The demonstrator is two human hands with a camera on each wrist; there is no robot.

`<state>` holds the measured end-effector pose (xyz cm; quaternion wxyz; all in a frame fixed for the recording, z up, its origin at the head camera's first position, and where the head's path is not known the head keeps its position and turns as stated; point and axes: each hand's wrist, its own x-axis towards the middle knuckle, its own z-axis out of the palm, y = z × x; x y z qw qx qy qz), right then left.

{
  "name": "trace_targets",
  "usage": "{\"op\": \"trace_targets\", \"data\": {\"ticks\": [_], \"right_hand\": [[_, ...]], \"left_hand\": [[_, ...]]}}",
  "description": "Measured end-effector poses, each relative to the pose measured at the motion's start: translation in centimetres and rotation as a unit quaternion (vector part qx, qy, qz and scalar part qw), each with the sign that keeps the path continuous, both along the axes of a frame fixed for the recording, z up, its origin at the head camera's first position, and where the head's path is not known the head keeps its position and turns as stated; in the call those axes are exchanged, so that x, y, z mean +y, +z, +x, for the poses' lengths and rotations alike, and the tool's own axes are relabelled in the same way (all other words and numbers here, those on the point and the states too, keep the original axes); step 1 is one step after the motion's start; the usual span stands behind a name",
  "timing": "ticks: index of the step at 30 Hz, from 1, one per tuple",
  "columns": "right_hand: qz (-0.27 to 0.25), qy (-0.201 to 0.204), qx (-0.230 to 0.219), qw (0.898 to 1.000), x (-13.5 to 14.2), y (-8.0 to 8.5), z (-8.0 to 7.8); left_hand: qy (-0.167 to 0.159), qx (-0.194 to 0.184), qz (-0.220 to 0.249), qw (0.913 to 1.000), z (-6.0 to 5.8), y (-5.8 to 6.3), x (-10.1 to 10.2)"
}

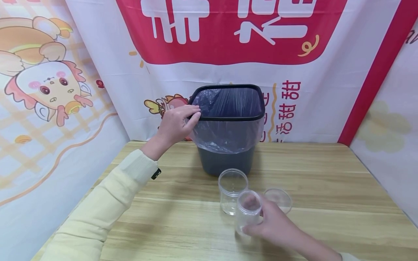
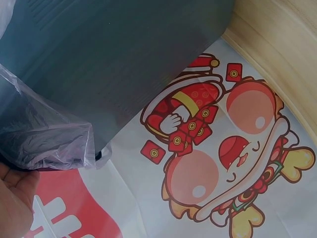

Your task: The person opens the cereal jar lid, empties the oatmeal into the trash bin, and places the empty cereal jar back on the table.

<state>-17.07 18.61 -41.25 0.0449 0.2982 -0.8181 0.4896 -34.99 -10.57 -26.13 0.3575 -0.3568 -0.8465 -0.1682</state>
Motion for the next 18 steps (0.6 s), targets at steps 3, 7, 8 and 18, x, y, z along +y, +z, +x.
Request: {"op": "trace_targets", "data": {"ticks": [3, 7, 8, 18], "right_hand": [[-0.003, 0.013, -0.014, 1.000, -0.4, -0.5, 0.1], [0.003, 0.024, -0.026, 0.999, -0.8, -1.0, 0.3], [0.005, 0.023, -0.033, 0.999, -0.9, -1.1, 0.4], [0.029, 0.017, -0.064, 0.997, -1.7, -2.5, 0.5]], "left_hand": [[-0.001, -0.001, 0.000, 1.0000, 0.0, 0.0, 0.1], [-0.002, 0.000, 0.001, 1.0000, 0.0, 0.0, 0.1], [-0.001, 0.000, 0.001, 1.0000, 0.0, 0.0, 0.1], [0.003, -0.003, 0.002, 1.0000, 0.1, 0.0, 0.1]]}}
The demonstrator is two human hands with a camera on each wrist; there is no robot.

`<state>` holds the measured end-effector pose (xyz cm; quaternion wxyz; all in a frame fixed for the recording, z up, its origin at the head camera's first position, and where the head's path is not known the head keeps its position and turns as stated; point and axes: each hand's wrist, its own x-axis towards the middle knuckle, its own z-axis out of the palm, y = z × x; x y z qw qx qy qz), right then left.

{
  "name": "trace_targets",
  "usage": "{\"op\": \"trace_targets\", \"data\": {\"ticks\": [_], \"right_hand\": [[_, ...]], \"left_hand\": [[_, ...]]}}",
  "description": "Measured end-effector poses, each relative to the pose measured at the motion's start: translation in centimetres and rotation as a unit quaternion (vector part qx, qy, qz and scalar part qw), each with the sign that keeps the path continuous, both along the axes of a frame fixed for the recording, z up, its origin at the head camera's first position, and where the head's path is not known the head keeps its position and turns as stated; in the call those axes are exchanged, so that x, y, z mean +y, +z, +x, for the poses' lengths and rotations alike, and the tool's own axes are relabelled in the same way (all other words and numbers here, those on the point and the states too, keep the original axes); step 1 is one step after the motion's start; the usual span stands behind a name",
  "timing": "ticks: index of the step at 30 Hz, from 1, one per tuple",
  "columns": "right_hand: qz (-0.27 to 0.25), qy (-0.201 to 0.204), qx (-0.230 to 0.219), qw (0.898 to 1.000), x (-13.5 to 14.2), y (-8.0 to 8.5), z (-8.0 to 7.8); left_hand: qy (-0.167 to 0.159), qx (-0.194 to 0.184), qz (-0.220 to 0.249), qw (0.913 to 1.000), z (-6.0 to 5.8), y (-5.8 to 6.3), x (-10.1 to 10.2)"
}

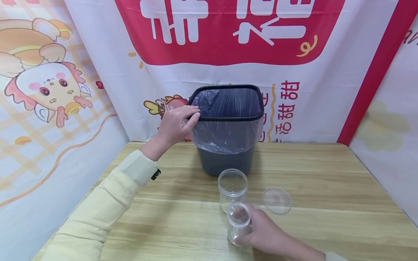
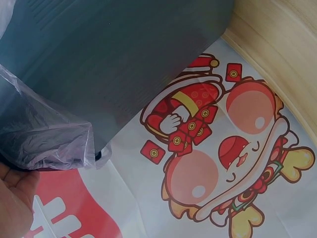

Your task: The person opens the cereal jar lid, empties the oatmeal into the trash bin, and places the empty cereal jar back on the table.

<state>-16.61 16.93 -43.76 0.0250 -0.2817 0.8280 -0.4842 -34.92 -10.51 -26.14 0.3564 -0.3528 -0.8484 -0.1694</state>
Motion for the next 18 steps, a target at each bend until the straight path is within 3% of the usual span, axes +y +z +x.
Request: {"op": "trace_targets", "data": {"ticks": [18], "right_hand": [[-0.005, 0.014, -0.019, 1.000, -0.19, -0.31, -0.19]], "left_hand": [[0.003, -0.002, -0.003, 1.0000, 0.09, 0.00, 0.16]]}}
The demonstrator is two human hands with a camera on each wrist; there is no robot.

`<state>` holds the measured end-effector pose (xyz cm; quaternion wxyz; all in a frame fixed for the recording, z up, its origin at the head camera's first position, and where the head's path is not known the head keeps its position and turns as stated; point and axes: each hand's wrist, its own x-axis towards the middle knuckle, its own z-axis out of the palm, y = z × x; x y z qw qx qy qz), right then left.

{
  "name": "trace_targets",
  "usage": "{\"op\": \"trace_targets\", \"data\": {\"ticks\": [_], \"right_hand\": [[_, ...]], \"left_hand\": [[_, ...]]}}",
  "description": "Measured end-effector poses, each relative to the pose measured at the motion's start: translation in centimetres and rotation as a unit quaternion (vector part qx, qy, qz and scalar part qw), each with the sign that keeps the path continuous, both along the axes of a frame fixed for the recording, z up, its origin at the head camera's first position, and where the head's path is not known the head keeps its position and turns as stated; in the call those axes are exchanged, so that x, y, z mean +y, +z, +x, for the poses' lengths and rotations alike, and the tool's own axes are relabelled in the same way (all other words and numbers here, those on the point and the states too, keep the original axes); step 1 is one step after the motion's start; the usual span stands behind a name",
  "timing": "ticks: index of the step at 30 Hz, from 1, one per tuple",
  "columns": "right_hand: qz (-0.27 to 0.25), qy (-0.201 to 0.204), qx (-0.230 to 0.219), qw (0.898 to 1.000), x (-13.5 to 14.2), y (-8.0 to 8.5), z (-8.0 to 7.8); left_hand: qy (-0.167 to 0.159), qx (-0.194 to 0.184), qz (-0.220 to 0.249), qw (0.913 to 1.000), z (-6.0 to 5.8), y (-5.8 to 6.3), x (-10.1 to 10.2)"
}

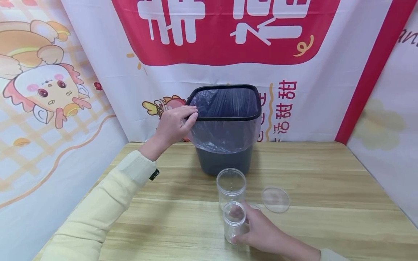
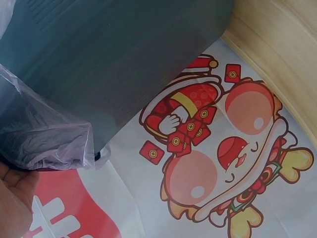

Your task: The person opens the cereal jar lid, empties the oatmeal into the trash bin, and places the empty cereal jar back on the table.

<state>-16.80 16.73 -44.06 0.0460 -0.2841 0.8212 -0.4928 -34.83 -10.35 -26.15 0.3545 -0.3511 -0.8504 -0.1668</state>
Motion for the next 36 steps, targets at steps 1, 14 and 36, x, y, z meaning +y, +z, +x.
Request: {"op": "trace_targets", "data": {"ticks": [1, 14, 36], "right_hand": [[0.001, 0.001, -0.001, 1.000, 0.0, 0.0, 0.0], [-0.003, 0.028, 0.025, 0.999, 1.6, 2.5, -0.2], [0.027, -0.078, 0.146, 0.986, 5.1, 8.2, -4.1]], "left_hand": [[0.001, -0.003, 0.000, 1.0000, 0.0, 0.0, 0.0], [-0.018, -0.044, 0.033, 0.9983, -0.2, 0.0, 0.0], [-0.039, 0.072, 0.117, 0.9897, 0.7, -2.7, -4.1]]}}
